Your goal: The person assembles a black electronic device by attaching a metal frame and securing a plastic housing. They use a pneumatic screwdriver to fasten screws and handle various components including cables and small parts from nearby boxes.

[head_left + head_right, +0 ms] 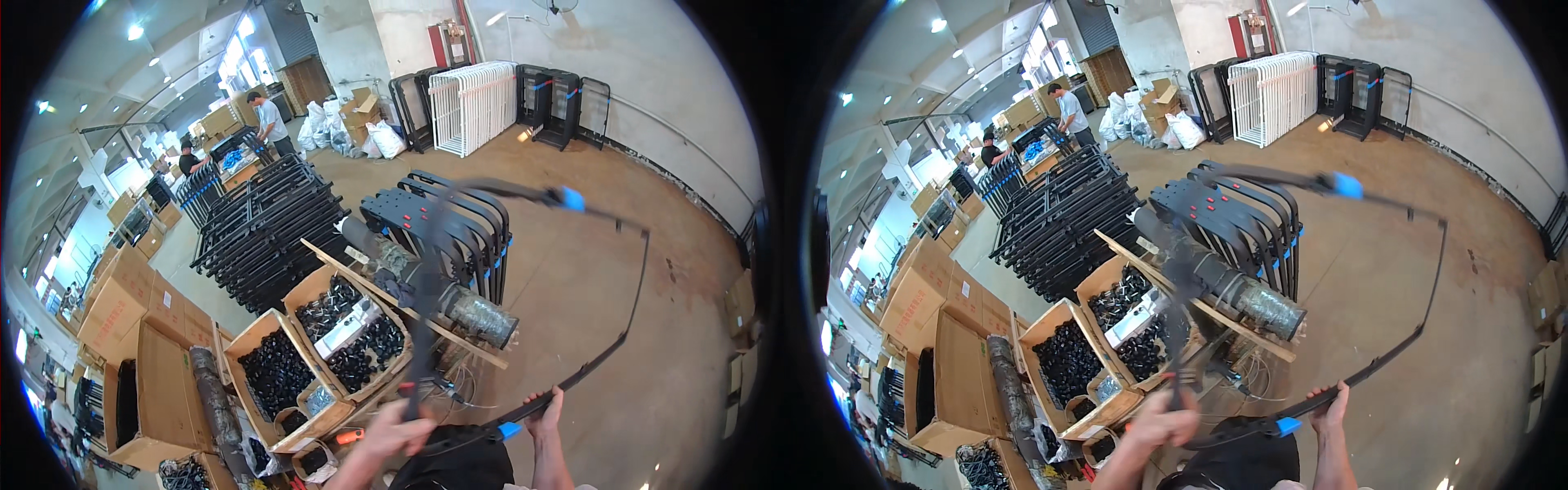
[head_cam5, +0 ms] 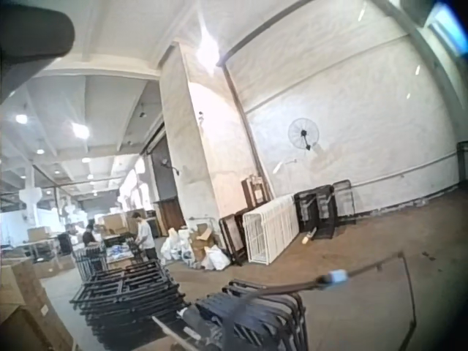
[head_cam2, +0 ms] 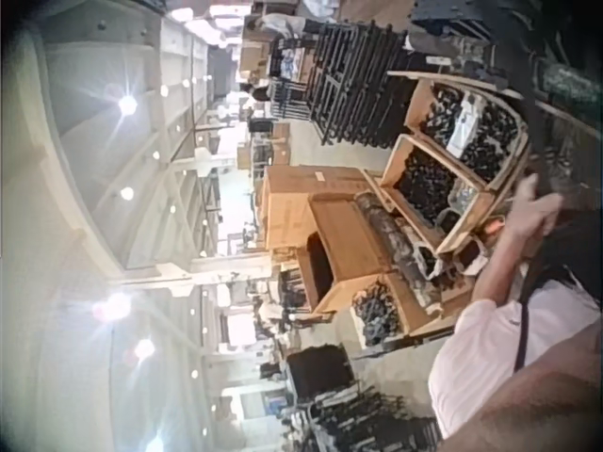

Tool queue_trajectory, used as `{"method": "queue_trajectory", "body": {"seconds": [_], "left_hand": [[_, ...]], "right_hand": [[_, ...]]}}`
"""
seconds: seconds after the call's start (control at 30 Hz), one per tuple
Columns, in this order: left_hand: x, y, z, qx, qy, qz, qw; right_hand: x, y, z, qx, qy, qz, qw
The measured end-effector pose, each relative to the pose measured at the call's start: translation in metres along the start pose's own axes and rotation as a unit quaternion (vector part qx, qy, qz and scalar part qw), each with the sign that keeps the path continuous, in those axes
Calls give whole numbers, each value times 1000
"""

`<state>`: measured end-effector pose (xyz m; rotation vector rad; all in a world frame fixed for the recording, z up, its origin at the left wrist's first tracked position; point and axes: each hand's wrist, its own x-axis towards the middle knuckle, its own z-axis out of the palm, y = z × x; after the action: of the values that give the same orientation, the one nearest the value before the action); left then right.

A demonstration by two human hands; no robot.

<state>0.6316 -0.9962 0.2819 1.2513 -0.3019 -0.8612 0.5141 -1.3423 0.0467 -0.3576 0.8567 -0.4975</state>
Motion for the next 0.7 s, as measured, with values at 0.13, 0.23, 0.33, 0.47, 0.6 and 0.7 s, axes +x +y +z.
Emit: {"method": "queue_trajectory", "body": {"seconds": [0.13, 0.23, 0.33, 0.47, 0.6, 0.7], "left_hand": [[-120, 12, -90, 4, 252, 202, 946], [-186, -21, -163, 115, 519, 241, 812], [-251, -57, -231, -48, 628, 237, 739], [-380, -143, -312, -56, 718, 188, 667], [-475, -199, -347, -74, 733, 93, 670], [-497, -240, -373, -87, 748, 31, 658]], "right_hand": [[-81, -25, 87, 21, -171, -97, 980], [-82, -71, 141, 56, -218, -216, 950], [-112, -78, 200, -47, -283, -251, 924], [-138, -2, 249, -232, -283, -244, 898], [-158, 99, 264, -347, -283, -189, 874], [-120, 129, 246, -383, -281, -150, 867]]}}
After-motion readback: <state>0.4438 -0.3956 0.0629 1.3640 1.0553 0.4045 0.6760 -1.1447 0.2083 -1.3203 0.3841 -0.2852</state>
